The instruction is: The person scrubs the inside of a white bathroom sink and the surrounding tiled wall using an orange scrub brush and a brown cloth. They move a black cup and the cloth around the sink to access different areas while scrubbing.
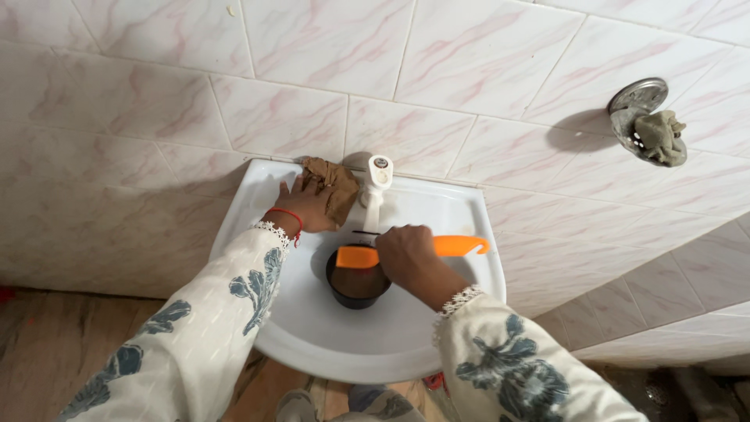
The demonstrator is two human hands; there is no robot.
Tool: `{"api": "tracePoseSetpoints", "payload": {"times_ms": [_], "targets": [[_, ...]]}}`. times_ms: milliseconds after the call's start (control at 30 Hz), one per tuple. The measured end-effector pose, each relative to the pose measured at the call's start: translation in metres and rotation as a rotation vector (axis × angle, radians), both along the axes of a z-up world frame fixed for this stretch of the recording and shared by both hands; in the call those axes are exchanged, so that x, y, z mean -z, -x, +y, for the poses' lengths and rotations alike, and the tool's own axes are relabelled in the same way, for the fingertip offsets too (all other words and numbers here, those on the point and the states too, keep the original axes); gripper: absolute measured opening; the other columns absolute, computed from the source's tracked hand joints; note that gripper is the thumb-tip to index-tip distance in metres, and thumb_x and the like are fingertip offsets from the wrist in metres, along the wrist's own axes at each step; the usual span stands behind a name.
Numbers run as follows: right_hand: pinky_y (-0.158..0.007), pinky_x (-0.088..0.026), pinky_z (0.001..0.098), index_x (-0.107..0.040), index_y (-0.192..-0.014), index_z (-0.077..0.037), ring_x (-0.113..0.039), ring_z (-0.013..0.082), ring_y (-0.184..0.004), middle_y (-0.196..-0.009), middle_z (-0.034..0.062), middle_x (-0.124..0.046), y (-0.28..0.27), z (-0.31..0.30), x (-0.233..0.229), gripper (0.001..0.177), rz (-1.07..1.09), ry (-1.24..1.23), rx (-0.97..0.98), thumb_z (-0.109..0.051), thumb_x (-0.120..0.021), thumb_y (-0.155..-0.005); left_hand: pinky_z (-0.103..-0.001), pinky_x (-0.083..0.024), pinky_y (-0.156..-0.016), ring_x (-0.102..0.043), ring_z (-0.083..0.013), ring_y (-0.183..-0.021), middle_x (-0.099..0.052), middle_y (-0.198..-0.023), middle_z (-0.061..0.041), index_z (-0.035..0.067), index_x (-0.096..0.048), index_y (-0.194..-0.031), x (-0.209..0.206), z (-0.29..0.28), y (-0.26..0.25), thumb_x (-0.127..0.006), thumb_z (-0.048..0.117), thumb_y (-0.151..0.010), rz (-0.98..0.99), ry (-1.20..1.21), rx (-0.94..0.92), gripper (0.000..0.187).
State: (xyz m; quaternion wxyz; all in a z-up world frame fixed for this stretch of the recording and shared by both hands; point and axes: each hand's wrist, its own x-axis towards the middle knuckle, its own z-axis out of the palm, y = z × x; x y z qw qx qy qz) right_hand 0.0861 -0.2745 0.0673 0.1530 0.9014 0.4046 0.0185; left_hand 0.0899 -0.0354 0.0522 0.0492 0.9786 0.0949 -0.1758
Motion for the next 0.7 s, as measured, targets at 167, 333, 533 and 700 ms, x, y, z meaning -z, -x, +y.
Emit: {"api": "tracePoseSetpoints", "payload": {"times_ms": [167,333,533,700], "targets": [[-0.067,-0.055,0.0362,-0.077,-0.093,-0.013,-0.076,0.0255,-0.087,-0.095,0.0096,-0.077,0.001,0.019,0.038,0.016,0.118,0.079,0.057,-0.023,-0.066,-0.087,-0.067,-0.010,-0.124,-0.015,-0.0377,-0.157,-0.036,-0.163,-0.011,0.019,-0.054,-0.146,-0.030,-0.009,-0.008,-0.062,0.062,-0.086,-0.244,-0.009,-0.013,0.074],[-0.069,-0.058,0.0418,-0.078,-0.092,-0.012,-0.075,0.0302,-0.089,-0.096,0.0113,-0.077,-0.013,-0.002,0.028,0.014,0.200,0.005,0.039,-0.016,-0.067,-0.084,-0.069,-0.018,-0.121,-0.028,-0.0387,-0.150,-0.047,-0.154,-0.017,0.011,-0.059,-0.140,-0.045,-0.026,-0.003,-0.058,0.063,-0.091,-0.345,0.057,-0.054,0.071],[-0.074,-0.057,0.0463,-0.079,-0.098,-0.026,-0.073,0.0289,-0.085,-0.089,0.0053,-0.078,-0.006,-0.062,-0.086,0.017,0.249,-0.156,0.126,-0.033,-0.070,-0.085,-0.062,-0.031,-0.116,-0.037,-0.0421,-0.145,-0.044,-0.150,-0.021,0.008,-0.061,-0.137,-0.041,-0.015,-0.012,-0.053,0.060,-0.096,-0.701,0.113,-0.005,0.067],[-0.073,-0.058,0.0441,-0.076,-0.111,-0.033,-0.074,0.0291,-0.079,-0.083,0.0064,-0.077,-0.009,-0.076,-0.176,0.024,0.106,-0.177,0.330,-0.041,-0.063,-0.093,-0.056,-0.035,-0.113,-0.037,-0.0432,-0.142,-0.029,-0.161,-0.026,0.008,-0.054,-0.145,-0.029,-0.004,-0.030,-0.049,0.054,-0.100,-0.867,0.267,0.003,0.065]]}}
